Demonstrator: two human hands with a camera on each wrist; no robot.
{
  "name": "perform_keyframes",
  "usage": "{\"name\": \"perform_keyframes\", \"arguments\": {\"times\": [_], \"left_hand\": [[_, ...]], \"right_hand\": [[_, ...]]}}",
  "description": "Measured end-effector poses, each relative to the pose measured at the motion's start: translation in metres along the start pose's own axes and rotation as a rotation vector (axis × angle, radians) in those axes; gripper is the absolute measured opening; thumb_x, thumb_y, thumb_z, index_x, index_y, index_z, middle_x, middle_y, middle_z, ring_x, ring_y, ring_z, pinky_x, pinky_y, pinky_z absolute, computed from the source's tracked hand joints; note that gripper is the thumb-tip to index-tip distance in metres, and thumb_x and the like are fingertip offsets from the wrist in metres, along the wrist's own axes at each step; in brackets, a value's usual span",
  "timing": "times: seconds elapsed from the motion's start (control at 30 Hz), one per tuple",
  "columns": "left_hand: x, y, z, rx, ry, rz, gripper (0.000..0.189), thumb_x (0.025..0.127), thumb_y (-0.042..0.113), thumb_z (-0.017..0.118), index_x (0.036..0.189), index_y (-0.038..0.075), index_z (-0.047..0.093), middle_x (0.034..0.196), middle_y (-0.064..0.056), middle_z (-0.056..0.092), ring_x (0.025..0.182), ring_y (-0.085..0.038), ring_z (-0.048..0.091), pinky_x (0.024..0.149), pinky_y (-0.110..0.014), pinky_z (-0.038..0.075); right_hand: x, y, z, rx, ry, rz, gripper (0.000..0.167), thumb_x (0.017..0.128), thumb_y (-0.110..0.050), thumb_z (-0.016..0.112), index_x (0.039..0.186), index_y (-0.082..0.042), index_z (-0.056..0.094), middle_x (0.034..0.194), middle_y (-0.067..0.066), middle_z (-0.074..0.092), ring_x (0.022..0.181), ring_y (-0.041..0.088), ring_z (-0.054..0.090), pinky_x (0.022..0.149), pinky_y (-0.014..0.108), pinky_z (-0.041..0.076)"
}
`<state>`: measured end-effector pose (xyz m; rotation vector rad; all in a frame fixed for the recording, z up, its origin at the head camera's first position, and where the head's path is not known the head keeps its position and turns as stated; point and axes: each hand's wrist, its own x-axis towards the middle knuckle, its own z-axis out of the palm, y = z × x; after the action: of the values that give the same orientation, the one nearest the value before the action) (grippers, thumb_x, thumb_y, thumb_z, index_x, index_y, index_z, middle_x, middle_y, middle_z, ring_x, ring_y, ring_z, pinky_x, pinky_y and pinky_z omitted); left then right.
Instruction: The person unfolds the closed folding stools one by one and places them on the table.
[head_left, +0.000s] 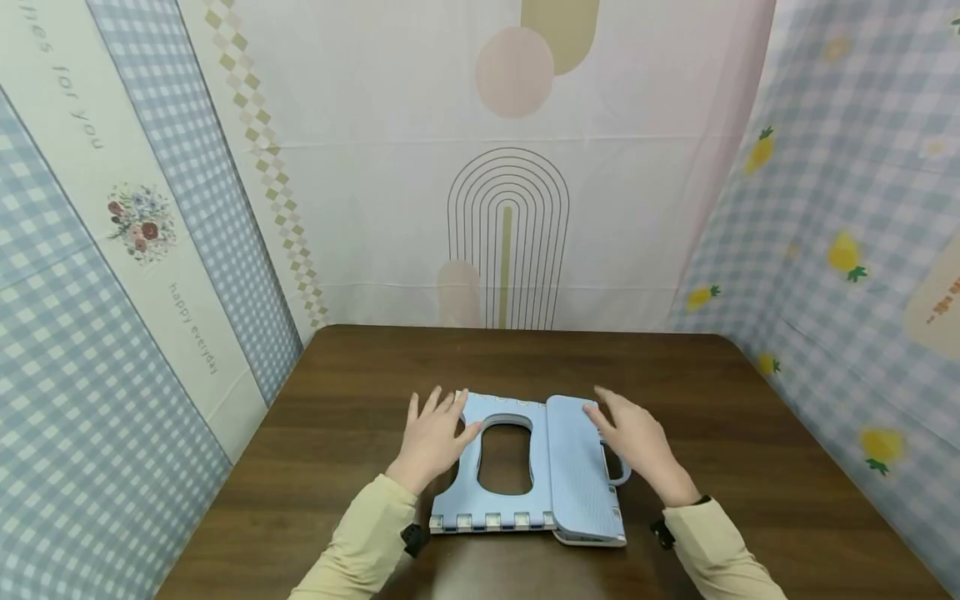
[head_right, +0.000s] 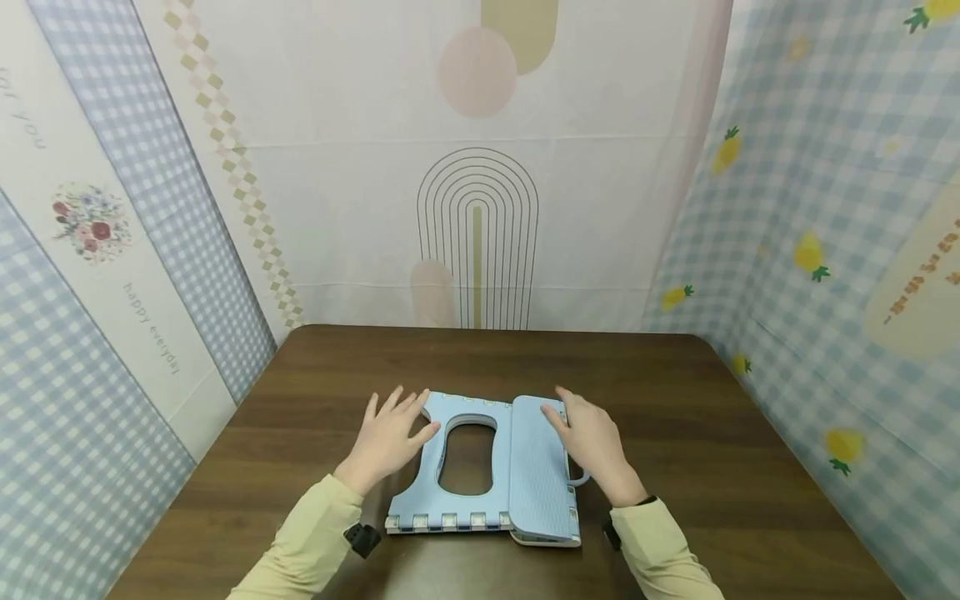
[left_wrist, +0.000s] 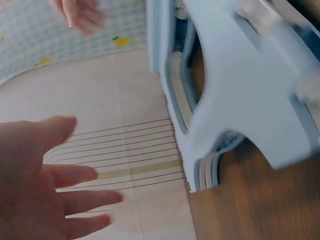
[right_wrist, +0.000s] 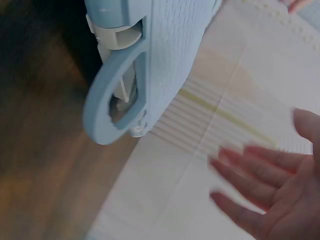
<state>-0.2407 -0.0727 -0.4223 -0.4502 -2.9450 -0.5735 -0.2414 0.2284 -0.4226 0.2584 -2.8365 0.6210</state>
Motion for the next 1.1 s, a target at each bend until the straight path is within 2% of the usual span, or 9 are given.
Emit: {"name": "perform_keyframes", "arguments": {"times": [0.1, 0.17, 0.23, 0.33, 0.47, 0.67, 0.87, 0.97, 1.1], "left_hand": [[-0.002, 0.004, 0.002, -0.044, 0.011, 0.068, 0.047, 0.098, 0.037, 0.054, 0.134, 0.007, 0.057, 0.128, -0.014, 0.065, 0.12, -0.032, 0.06, 0.107, -0.053, 0.04], [-0.003, 0.007, 0.003, -0.105, -0.049, 0.11, 0.042, 0.097, 0.035, 0.055, 0.128, 0.007, 0.062, 0.12, -0.013, 0.069, 0.106, -0.03, 0.067, 0.093, -0.047, 0.051], [-0.005, 0.008, 0.004, -0.147, -0.142, 0.154, 0.04, 0.096, 0.035, 0.057, 0.124, 0.007, 0.065, 0.118, -0.011, 0.07, 0.102, -0.028, 0.068, 0.084, -0.042, 0.055], [-0.007, 0.009, 0.006, -0.16, -0.319, 0.198, 0.042, 0.093, 0.036, 0.063, 0.123, 0.007, 0.065, 0.12, -0.009, 0.069, 0.108, -0.026, 0.066, 0.086, -0.038, 0.054], [-0.01, 0.014, 0.015, -0.085, -0.432, 0.249, 0.047, 0.085, 0.035, 0.072, 0.124, 0.009, 0.065, 0.121, -0.005, 0.069, 0.11, -0.022, 0.064, 0.09, -0.035, 0.053], [-0.014, 0.023, 0.032, -0.019, -0.447, 0.276, 0.055, 0.078, 0.033, 0.08, 0.127, 0.013, 0.063, 0.115, -0.002, 0.07, 0.104, -0.016, 0.065, 0.084, -0.029, 0.054], [-0.017, 0.032, 0.039, 0.017, -0.441, 0.286, 0.057, 0.078, 0.033, 0.08, 0.129, 0.015, 0.062, 0.127, -0.002, 0.065, 0.118, -0.018, 0.06, 0.094, -0.03, 0.052], [-0.021, 0.035, 0.044, 0.026, -0.447, 0.29, 0.057, 0.077, 0.034, 0.08, 0.129, 0.016, 0.062, 0.125, 0.001, 0.066, 0.115, -0.017, 0.062, 0.092, -0.029, 0.053], [-0.026, 0.038, 0.052, 0.066, -0.404, 0.309, 0.056, 0.075, 0.032, 0.081, 0.127, 0.018, 0.064, 0.119, 0.002, 0.07, 0.106, -0.014, 0.066, 0.086, -0.026, 0.054]], "right_hand": [[-0.001, 0.013, 0.0, 0.102, 0.004, 0.074, 0.05, 0.102, -0.042, 0.043, 0.128, -0.003, 0.061, 0.117, 0.02, 0.068, 0.095, 0.034, 0.068, 0.072, 0.046, 0.055], [0.001, 0.024, 0.001, 0.159, -0.012, 0.118, 0.053, 0.103, -0.045, 0.039, 0.126, -0.003, 0.062, 0.114, 0.019, 0.069, 0.096, 0.034, 0.067, 0.074, 0.047, 0.054], [0.003, 0.037, 0.003, 0.202, -0.042, 0.153, 0.054, 0.103, -0.045, 0.038, 0.127, -0.001, 0.06, 0.116, 0.021, 0.068, 0.1, 0.036, 0.066, 0.077, 0.047, 0.054], [0.005, 0.055, 0.008, 0.223, -0.104, 0.189, 0.048, 0.103, -0.037, 0.043, 0.125, 0.002, 0.06, 0.111, 0.022, 0.068, 0.094, 0.034, 0.065, 0.075, 0.045, 0.053], [0.003, 0.07, 0.02, 0.221, -0.196, 0.206, 0.036, 0.1, -0.023, 0.049, 0.115, 0.007, 0.062, 0.095, 0.018, 0.069, 0.08, 0.024, 0.065, 0.066, 0.038, 0.053], [-0.001, 0.072, 0.036, 0.34, -0.309, 0.269, 0.035, 0.098, -0.021, 0.051, 0.113, 0.009, 0.062, 0.079, 0.01, 0.064, 0.065, 0.017, 0.058, 0.056, 0.031, 0.051], [-0.004, 0.069, 0.039, 0.484, -0.322, 0.273, 0.029, 0.099, -0.015, 0.047, 0.108, 0.008, 0.063, 0.077, 0.01, 0.068, 0.062, 0.013, 0.059, 0.053, 0.03, 0.047], [-0.006, 0.069, 0.039, 0.538, -0.345, 0.266, 0.026, 0.099, -0.013, 0.048, 0.103, 0.009, 0.062, 0.075, 0.008, 0.067, 0.061, 0.011, 0.061, 0.052, 0.029, 0.048], [-0.009, 0.071, 0.038, 0.546, -0.349, 0.236, 0.019, 0.096, -0.009, 0.053, 0.097, 0.008, 0.062, 0.072, 0.007, 0.065, 0.058, 0.011, 0.06, 0.05, 0.027, 0.047]]}}
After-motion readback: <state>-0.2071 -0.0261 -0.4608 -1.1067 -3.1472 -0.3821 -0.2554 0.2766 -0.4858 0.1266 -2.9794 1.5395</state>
